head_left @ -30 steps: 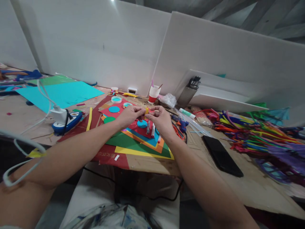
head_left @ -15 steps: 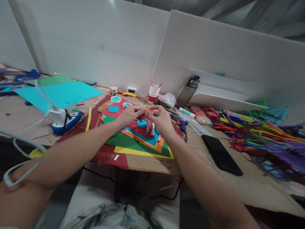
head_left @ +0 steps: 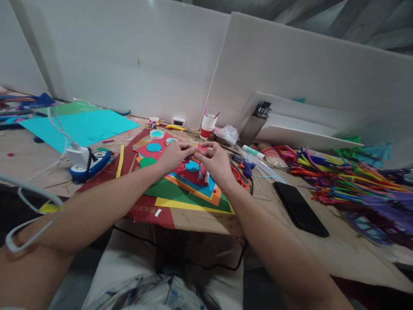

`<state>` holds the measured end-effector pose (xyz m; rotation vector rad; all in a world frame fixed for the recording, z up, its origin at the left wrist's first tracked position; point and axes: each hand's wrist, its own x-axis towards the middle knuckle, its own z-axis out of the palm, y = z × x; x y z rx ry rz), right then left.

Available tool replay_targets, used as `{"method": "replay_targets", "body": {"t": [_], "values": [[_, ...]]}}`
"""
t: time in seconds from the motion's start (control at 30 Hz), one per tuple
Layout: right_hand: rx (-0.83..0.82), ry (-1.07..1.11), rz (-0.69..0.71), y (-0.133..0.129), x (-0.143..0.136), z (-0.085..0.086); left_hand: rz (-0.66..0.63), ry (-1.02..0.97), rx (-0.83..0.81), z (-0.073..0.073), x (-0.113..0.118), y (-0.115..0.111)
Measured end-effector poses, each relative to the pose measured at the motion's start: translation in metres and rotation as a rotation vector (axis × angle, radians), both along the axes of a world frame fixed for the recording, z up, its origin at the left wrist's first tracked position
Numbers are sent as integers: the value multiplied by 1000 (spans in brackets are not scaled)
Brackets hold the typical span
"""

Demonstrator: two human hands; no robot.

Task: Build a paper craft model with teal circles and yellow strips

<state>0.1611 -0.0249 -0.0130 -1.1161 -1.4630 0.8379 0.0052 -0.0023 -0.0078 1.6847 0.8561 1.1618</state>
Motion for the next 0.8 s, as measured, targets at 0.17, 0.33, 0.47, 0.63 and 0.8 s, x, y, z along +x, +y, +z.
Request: {"method": "replay_targets", "body": {"t": [0.17, 0.33, 0.47, 0.63, 0.8], "values": [[33, 22, 38, -1, -3, 2, -34, -274, -170, -9, 1, 10], [109, 50, -50, -2, -5, 3, 13, -371, -189, -6, 2, 10], [37, 85, 16, -3, -8, 4, 29, -376, -137, 0, 2, 4], [23, 105, 92, -7, -11, 5, -29, -333, -104, 0, 5, -1], [28, 77, 46, -6, -12, 6, -48, -324, -107, -4, 7, 1]]}}
